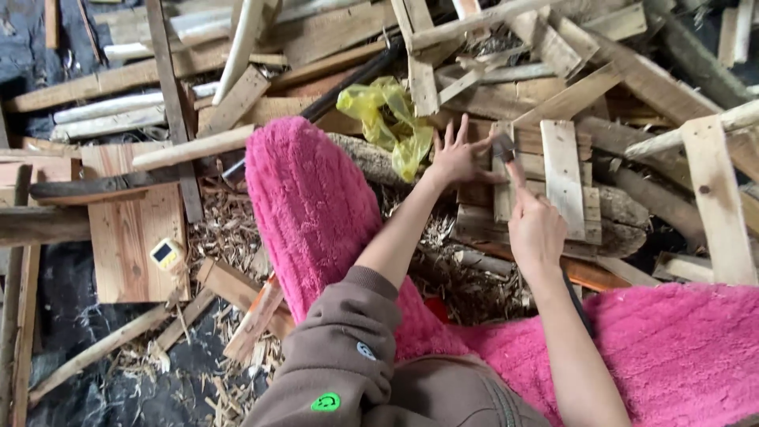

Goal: Dismantle scrap wood and hammer slats onto a wooden base on a workshop floor.

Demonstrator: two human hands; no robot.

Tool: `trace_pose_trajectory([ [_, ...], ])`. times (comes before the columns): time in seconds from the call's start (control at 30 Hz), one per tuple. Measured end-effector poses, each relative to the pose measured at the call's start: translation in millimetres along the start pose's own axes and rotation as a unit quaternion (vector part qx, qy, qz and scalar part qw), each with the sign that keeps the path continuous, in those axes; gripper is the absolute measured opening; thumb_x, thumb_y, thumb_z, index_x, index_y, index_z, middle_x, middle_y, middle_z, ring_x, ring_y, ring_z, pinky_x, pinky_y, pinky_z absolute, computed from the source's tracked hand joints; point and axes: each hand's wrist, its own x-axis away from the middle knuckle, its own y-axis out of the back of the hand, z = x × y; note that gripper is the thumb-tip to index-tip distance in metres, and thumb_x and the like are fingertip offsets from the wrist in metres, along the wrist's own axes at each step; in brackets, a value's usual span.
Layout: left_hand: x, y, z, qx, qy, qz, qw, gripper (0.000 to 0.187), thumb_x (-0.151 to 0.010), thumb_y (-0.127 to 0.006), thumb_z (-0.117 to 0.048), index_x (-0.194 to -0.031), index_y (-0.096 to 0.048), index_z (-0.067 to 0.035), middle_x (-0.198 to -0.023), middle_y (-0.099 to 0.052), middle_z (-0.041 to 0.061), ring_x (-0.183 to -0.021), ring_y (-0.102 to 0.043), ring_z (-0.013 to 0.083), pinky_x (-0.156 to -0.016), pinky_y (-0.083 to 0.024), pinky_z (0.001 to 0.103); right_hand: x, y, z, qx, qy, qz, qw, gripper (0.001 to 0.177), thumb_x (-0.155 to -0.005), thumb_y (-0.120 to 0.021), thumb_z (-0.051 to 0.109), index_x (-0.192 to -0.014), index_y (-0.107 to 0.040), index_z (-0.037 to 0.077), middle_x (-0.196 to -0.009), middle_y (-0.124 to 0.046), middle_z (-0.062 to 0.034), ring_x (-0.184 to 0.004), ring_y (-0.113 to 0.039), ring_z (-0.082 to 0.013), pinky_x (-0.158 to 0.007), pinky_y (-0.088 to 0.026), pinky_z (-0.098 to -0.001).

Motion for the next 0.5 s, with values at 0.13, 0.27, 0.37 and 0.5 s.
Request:
trace_pose_trajectory([
  [0.13,-12.3,5.4,0.9,-0.011,-0.006,-0.047,0.999,0.102,-0.069,-0.073,-0.087,-0.155,-0.029,-0.055,-0.172,0.004,0.015,-0.157,-0.003,0.047,-0.124,-0.008,0.067,-22.3,21.3,13.9,-0.091,-0.048,0.031,0.994,0.049,-0.104,-0.051,0.002,-0.147,-0.061,0.022,-0.084,-0.069,-0.0338,-0.076,-0.067,-0.0535,-0.07,-0.052,-0.0583],
  [0.27,3.4,9.7,-6.1,0.011,0.0,-0.008,1.0,0.113,-0.057,-0.074,-0.096,-0.154,-0.032,-0.058,-0.172,0.006,0.014,-0.157,0.002,0.0455,-0.123,-0.001,0.068,-4.0,-9.5,-32.7,-0.001,-0.019,-0.039,0.999,0.058,-0.106,-0.059,0.009,-0.156,-0.057,0.038,-0.078,-0.064,-0.0075,-0.065,-0.067,-0.0273,-0.06,-0.056,-0.04],
  [0.37,6.2,13.9,-8.4,0.002,-0.001,-0.021,1.0,0.108,-0.06,-0.073,-0.095,-0.153,-0.032,-0.057,-0.172,0.006,0.014,-0.156,0.003,0.0461,-0.122,-0.001,0.07,-13.9,0.2,3.9,-0.083,-0.045,0.031,0.995,0.049,-0.108,-0.05,0.003,-0.152,-0.058,0.021,-0.074,-0.064,-0.0186,-0.057,-0.053,-0.0244,-0.065,-0.05,-0.038],
  [0.5,-7.3,3.8,-0.1,-0.047,0.014,-0.033,0.998,0.095,-0.071,-0.074,-0.082,-0.153,-0.042,-0.047,-0.172,0.006,0.014,-0.156,0.003,0.0467,-0.124,-0.008,0.066,-17.4,11.3,6.3,-0.146,-0.065,0.093,0.983,0.053,-0.099,-0.051,-0.002,-0.147,-0.058,0.019,-0.103,-0.07,-0.0357,-0.094,-0.065,-0.057,-0.081,-0.051,-0.0634],
])
